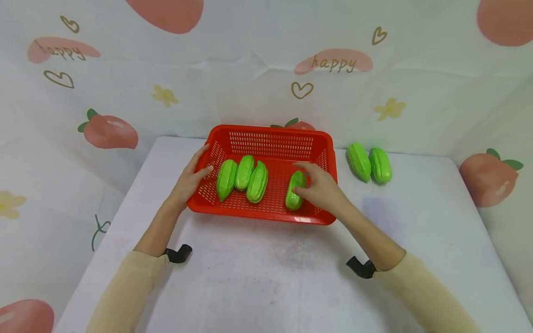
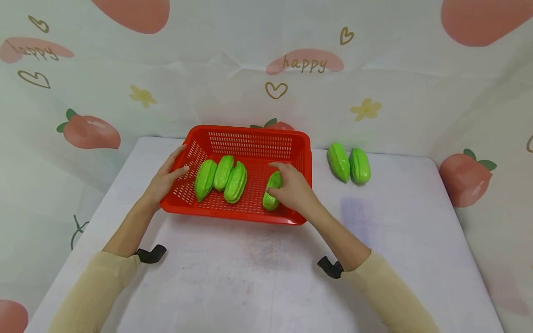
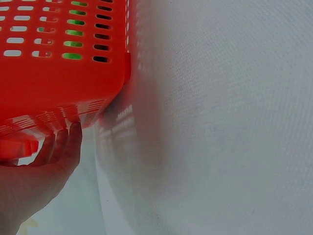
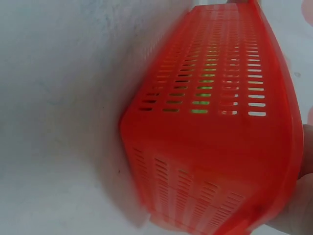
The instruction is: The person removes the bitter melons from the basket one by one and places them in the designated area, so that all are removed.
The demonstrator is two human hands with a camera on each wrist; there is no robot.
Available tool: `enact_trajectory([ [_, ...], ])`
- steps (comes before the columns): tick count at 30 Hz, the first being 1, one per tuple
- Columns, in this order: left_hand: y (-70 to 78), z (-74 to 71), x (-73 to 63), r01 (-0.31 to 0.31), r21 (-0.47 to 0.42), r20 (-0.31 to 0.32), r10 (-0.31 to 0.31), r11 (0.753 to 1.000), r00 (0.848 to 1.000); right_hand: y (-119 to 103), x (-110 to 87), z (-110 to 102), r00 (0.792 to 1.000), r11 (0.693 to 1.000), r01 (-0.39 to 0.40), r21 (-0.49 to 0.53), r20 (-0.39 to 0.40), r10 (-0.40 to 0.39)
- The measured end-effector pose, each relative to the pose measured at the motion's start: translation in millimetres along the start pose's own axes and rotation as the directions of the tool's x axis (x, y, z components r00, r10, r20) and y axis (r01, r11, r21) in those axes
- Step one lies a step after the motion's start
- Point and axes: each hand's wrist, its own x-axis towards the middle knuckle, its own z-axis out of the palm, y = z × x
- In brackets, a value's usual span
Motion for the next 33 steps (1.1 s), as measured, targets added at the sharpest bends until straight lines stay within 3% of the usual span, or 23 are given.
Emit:
enact_trajectory([
  [15, -0.2, -0.5, 2.1, -0.01, 0.061, 0.006, 0.01, 0.998, 1.0, 0, 13.1, 12, 0.992, 0.994, -0.082, -0.078, 0.093, 0.089],
  [22, 2.5, -0.1, 0.5, 0.0, 0.062, -0.003, 0.0, 0.998, 1.0, 1, 17.1, 19, 0.986, 0.987, -0.126, -0.095, 0.096, 0.135],
  [33, 2.9, 0.3, 0.6, 0.008, 0.059, 0.001, -0.008, 0.998, 1.0, 2, 22.3, 21, 0.97, 0.977, -0.148, -0.151, 0.17, 0.173],
])
